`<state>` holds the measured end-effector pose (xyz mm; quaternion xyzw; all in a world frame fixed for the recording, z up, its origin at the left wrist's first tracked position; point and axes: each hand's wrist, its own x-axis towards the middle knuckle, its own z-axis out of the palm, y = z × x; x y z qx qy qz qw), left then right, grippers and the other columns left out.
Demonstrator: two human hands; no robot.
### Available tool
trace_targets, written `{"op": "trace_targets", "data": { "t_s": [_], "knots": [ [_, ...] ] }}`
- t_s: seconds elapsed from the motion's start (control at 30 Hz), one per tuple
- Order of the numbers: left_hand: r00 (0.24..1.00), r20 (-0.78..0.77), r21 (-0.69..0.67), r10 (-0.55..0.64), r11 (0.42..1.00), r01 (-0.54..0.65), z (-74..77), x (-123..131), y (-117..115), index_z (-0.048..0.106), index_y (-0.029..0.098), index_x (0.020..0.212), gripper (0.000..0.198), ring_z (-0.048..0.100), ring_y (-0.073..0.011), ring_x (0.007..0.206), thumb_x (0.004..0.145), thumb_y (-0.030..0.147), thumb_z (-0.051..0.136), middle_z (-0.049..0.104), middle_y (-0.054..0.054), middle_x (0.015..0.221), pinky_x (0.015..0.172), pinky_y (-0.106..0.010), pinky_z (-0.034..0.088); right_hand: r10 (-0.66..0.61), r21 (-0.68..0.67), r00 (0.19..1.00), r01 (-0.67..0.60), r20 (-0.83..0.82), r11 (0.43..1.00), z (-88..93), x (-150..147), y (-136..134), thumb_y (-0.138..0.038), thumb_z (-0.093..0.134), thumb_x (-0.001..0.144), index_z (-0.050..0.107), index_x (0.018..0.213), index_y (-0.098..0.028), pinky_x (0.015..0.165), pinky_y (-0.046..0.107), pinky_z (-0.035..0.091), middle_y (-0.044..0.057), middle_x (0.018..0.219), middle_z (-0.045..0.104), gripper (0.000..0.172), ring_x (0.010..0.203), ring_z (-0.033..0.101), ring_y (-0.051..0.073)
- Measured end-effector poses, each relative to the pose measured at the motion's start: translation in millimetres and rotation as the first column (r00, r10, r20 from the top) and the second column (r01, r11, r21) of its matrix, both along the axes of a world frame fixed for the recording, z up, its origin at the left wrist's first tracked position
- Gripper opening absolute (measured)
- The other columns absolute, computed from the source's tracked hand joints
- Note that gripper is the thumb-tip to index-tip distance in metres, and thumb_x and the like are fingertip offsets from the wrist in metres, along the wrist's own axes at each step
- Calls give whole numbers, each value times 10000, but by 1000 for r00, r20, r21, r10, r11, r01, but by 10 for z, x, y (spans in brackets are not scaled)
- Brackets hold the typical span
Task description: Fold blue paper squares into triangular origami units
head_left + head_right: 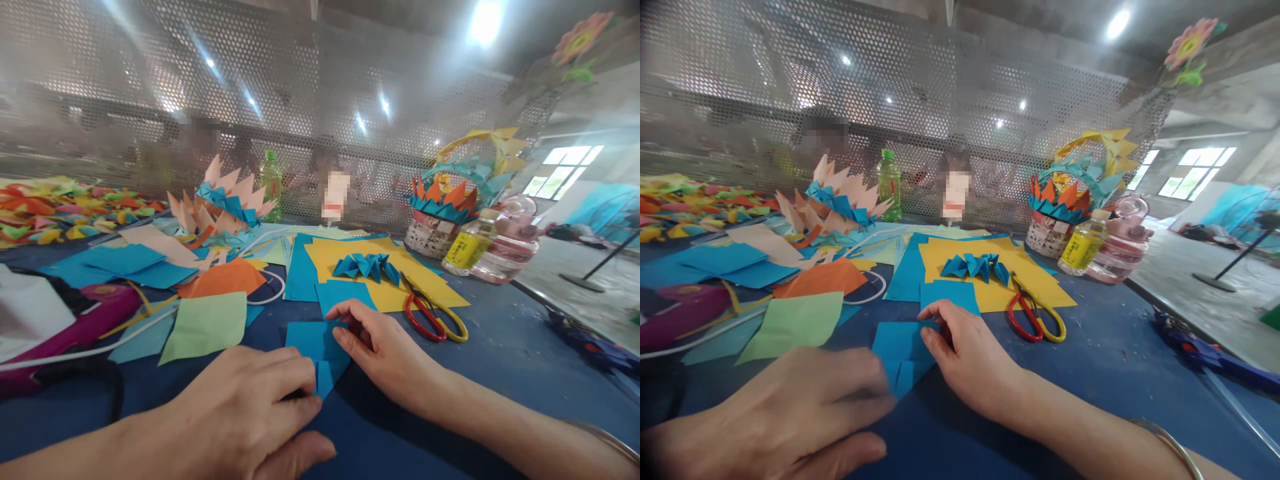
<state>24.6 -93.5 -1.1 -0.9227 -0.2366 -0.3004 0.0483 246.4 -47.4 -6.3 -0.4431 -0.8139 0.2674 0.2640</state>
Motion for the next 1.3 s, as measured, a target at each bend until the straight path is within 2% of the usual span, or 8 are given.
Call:
{"op": "trace_targets", "data": {
  "t_s": [0.27, 0.47, 0.63, 0.77, 0.9, 1.07, 1.17, 1.3],
  "knots": [
    [999, 45, 27, 5, 1000, -7, 35, 17, -21, 711, 198, 921, 388, 669, -157, 782, 1071, 332, 378, 721, -32, 896, 623, -264, 498, -54, -75, 996, 49, -73, 996, 46, 10, -33, -84, 456, 822, 623, 816, -196, 589, 245, 382, -32, 689, 571, 201, 616, 489, 124],
    [996, 69, 47, 51, 997, -54, 60, 25, -9, 714, 168, 979, 308, 670, -178, 827, 1051, 257, 428, 728, -56, 952, 636, -264, 515, -98, -77, 990, 90, -101, 993, 15, 35, -85, -49, 417, 771, 719, 928, -209, 693, 287, 473, 10, 844, 716, 377, 777, 632, 178],
    [995, 30, 67, 98, 993, -100, 61, 45, 10, 744, 181, 918, 420, 686, -180, 750, 1070, 263, 362, 742, -46, 931, 589, -297, 516, 82, 152, 993, -68, -88, 986, -20, 66, -116, -54, 494, 805, 703, 1040, -194, 799, 304, 515, 26, 948, 740, 344, 851, 670, 177],
    [995, 4, 75, 96, 993, -96, 67, 37, 15, 756, 181, 907, 493, 679, -167, 672, 1083, 280, 306, 744, -43, 906, 547, -308, 502, 174, 287, 985, -165, -8, 944, -53, 113, -30, -22, 529, 815, 625, 1235, -191, 865, 321, 510, 55, 1040, 706, 463, 971, 639, 190],
    [995, -30, 45, 100, 994, -98, 43, 4, 11, 752, 191, 924, 454, 690, -170, 690, 1079, 287, 335, 740, -33, 914, 553, -314, 502, 237, 339, 971, -214, -26, 916, -92, 154, 97, 18, 555, 828, 698, 1064, -182, 879, 322, 489, 41, 973, 732, 340, 945, 628, 179],
    [994, -10, 43, 112, 993, -111, 23, -10, 17, 745, 188, 919, 407, 690, -177, 685, 1067, 251, 371, 732, -31, 897, 526, -318, 487, 312, 484, 948, -305, 68, 820, -4, 161, 21, -7, 575, 825, 754, 891, -182, 757, 300, 462, 54, 854, 638, 258, 844, 564, 174],
    [995, -10, 27, 96, 995, -96, 21, -19, 26, 747, 201, 898, 432, 688, -171, 676, 1070, 252, 354, 725, -29, 880, 526, -312, 495, 395, 432, 904, -425, 160, 796, 97, 146, -83, -27, 592, 814, 706, 814, -151, 815, 315, 460, 64, 907, 636, 168, 876, 567, 171],
    [997, -29, 14, 71, 997, -71, -1, -51, 13, 747, 209, 923, 389, 682, -164, 671, 1058, 274, 388, 724, -30, 916, 559, -310, 514, 458, 220, 877, -480, 148, 849, 164, 161, -98, 9, 647, 741, 658, 972, -138, 895, 308, 462, 58, 986, 663, 274, 940, 590, 171]
  ]
}}
